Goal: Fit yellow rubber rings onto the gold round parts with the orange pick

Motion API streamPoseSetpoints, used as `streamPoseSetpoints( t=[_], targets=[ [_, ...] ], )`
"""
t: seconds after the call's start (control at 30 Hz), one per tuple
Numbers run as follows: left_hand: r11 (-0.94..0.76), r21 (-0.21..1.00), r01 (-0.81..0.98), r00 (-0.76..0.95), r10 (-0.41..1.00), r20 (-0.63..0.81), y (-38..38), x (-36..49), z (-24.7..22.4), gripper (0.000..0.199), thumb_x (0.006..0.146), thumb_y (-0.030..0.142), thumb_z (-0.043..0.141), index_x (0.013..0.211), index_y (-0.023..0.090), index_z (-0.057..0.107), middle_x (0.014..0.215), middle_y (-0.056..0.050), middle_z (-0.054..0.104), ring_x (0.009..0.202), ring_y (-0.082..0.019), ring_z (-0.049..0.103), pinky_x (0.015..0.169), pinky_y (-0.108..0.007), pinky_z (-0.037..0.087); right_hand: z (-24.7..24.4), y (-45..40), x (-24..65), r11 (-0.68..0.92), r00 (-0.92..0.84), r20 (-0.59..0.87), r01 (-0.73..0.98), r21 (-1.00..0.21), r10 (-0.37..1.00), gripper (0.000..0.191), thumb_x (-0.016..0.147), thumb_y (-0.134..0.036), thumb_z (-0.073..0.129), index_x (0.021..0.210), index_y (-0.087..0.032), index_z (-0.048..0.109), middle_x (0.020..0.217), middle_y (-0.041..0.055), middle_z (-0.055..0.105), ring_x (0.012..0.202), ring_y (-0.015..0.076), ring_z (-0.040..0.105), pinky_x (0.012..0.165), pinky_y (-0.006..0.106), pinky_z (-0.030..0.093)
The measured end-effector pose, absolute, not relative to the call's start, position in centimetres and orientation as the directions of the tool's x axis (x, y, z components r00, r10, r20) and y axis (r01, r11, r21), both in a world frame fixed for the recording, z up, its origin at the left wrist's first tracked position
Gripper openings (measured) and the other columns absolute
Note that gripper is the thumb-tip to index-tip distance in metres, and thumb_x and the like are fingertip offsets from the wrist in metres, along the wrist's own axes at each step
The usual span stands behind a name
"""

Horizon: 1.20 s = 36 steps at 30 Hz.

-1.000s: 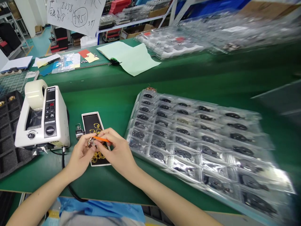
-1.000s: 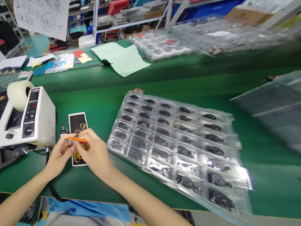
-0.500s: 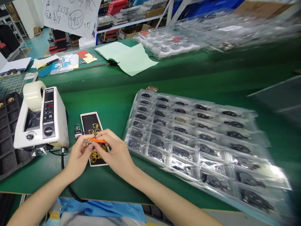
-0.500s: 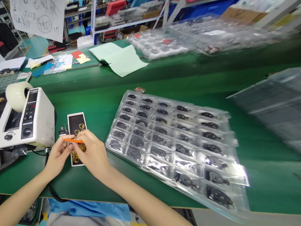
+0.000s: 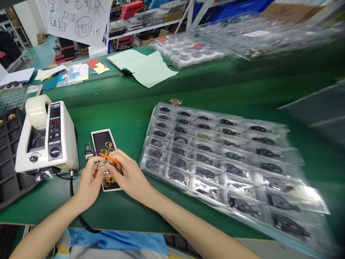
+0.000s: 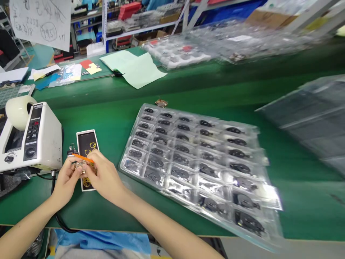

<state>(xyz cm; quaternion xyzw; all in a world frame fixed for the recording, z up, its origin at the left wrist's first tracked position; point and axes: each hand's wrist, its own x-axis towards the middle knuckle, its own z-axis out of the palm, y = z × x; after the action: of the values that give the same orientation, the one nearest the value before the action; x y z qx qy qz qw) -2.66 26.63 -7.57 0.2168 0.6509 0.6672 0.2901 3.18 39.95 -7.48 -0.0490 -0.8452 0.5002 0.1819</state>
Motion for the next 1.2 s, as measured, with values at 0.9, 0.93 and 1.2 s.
streamPoseSetpoints(
  t=[0.9, 0.93, 1.2],
  targets=[
    [-0.002, 0.970, -0.242, -0.778, 0.598, -0.193, 26.7, -2.2, -5.7, 0.030, 0.074, 0.031, 0.073, 0.093, 0.018, 0.055, 0.063, 0.002, 0.071, 0.057, -0.011, 0.067, 0.059, -0.019, 0.056, -8.3, 40.0, 3.6, 0.934, -0.558, 0.830, -0.288, -0.210, 0.014, 0.010, 0.089, -0.009, 0.051, 0.092, -0.016, 0.058, 0.081, 0.0077, 0.072, 0.068, 0.0163, 0.059, 0.060, 0.028, 0.044],
    [0.002, 0.973, -0.231, -0.778, 0.599, -0.186, 26.6, -2.2, -5.7, 0.029, 0.075, 0.030, 0.073, 0.094, 0.018, 0.055, 0.064, 0.002, 0.072, 0.058, -0.011, 0.068, 0.059, -0.020, 0.056, -8.3, 40.0, 3.6, 0.935, -0.551, 0.834, -0.290, -0.202, 0.009, 0.010, 0.089, -0.009, 0.051, 0.093, -0.015, 0.058, 0.081, 0.0080, 0.072, 0.068, 0.0163, 0.059, 0.059, 0.028, 0.044],
    [0.030, 0.986, -0.163, -0.785, 0.602, -0.148, 26.6, -2.3, -6.0, 0.022, 0.078, 0.027, 0.067, 0.095, 0.018, 0.056, 0.068, 0.001, 0.073, 0.062, -0.013, 0.071, 0.061, -0.020, 0.058, -8.5, 40.1, 3.5, 0.948, -0.531, 0.845, -0.298, -0.113, -0.066, 0.012, 0.090, -0.008, 0.049, 0.093, -0.016, 0.058, 0.083, 0.0087, 0.072, 0.064, 0.0150, 0.058, 0.059, 0.027, 0.044]
  ],
)
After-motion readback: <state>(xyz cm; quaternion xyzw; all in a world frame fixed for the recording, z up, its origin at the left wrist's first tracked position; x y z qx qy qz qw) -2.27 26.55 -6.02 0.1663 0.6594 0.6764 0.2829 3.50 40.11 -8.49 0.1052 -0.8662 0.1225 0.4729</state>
